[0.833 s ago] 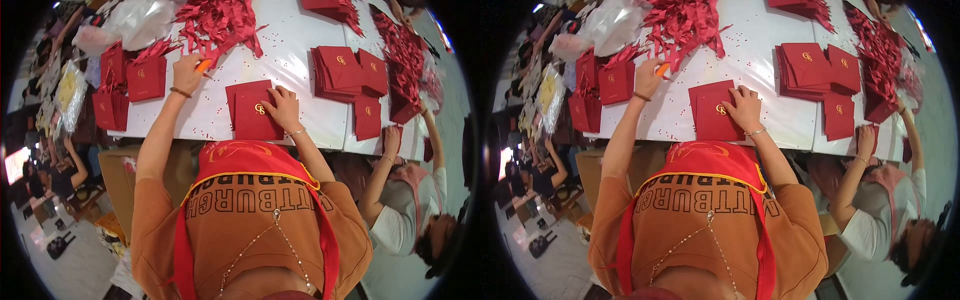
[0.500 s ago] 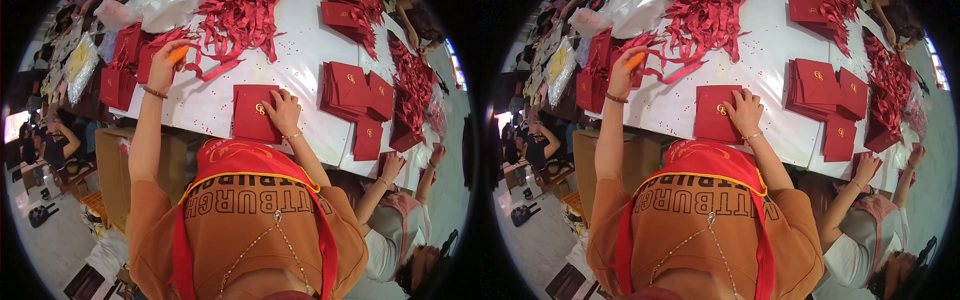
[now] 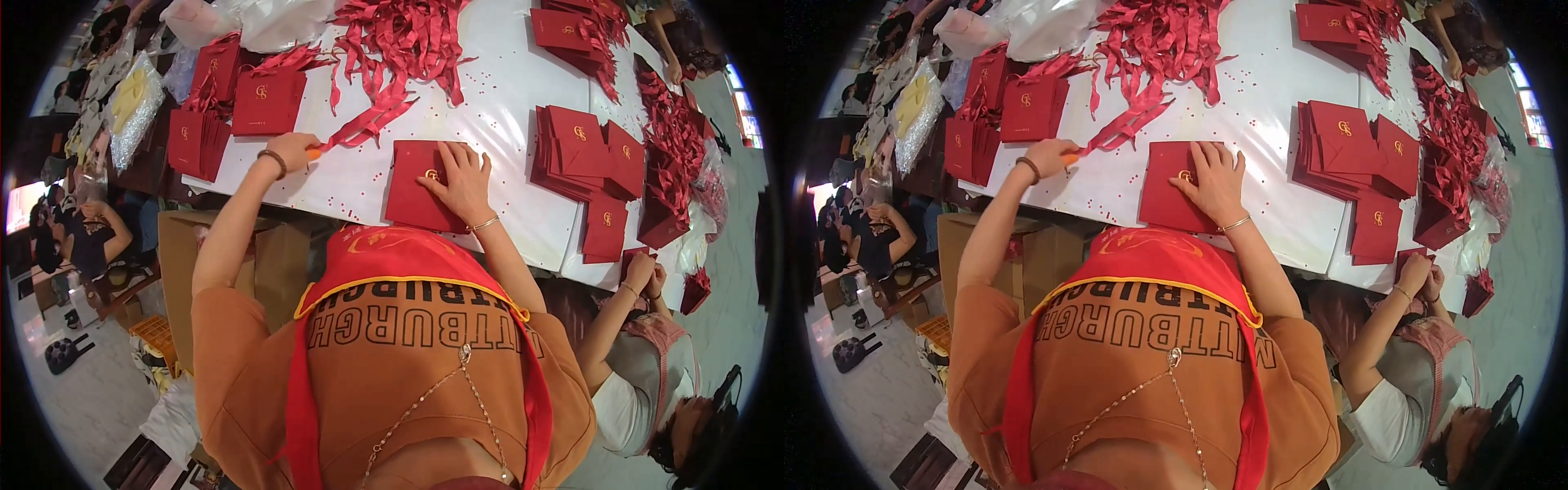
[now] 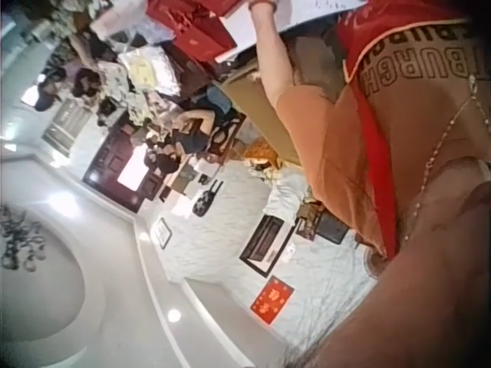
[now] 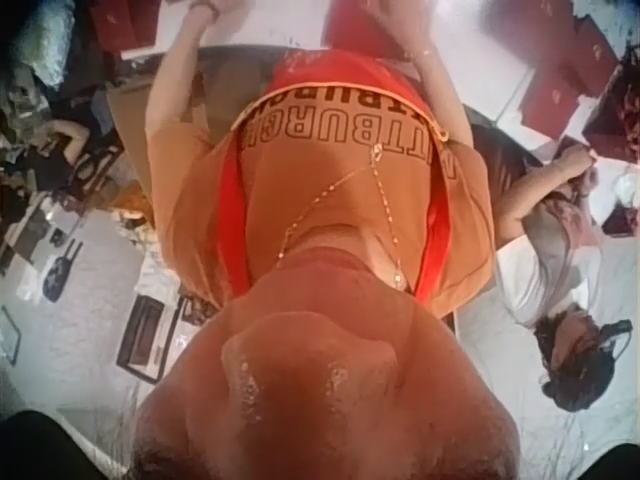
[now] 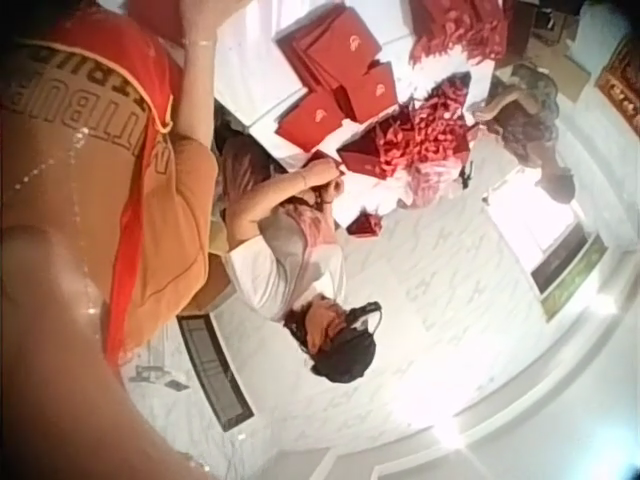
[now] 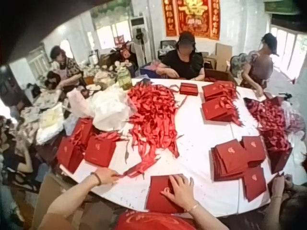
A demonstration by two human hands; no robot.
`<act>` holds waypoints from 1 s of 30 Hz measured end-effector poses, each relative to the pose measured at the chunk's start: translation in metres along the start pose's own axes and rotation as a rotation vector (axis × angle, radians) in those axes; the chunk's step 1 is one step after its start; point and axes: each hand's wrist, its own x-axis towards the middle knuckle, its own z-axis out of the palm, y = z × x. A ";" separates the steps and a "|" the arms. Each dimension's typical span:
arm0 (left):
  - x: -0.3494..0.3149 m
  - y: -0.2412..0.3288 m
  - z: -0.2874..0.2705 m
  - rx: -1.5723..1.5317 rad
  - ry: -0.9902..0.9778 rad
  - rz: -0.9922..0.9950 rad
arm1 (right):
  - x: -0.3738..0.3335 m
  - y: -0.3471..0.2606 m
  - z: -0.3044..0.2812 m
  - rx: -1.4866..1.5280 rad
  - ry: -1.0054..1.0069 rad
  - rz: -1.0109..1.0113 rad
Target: Tying pink ribbons onto red paper gift bags at a workstation.
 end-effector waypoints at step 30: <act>0.040 0.092 0.014 -1.159 0.309 0.258 | 0.036 0.021 -0.022 0.515 -0.530 0.263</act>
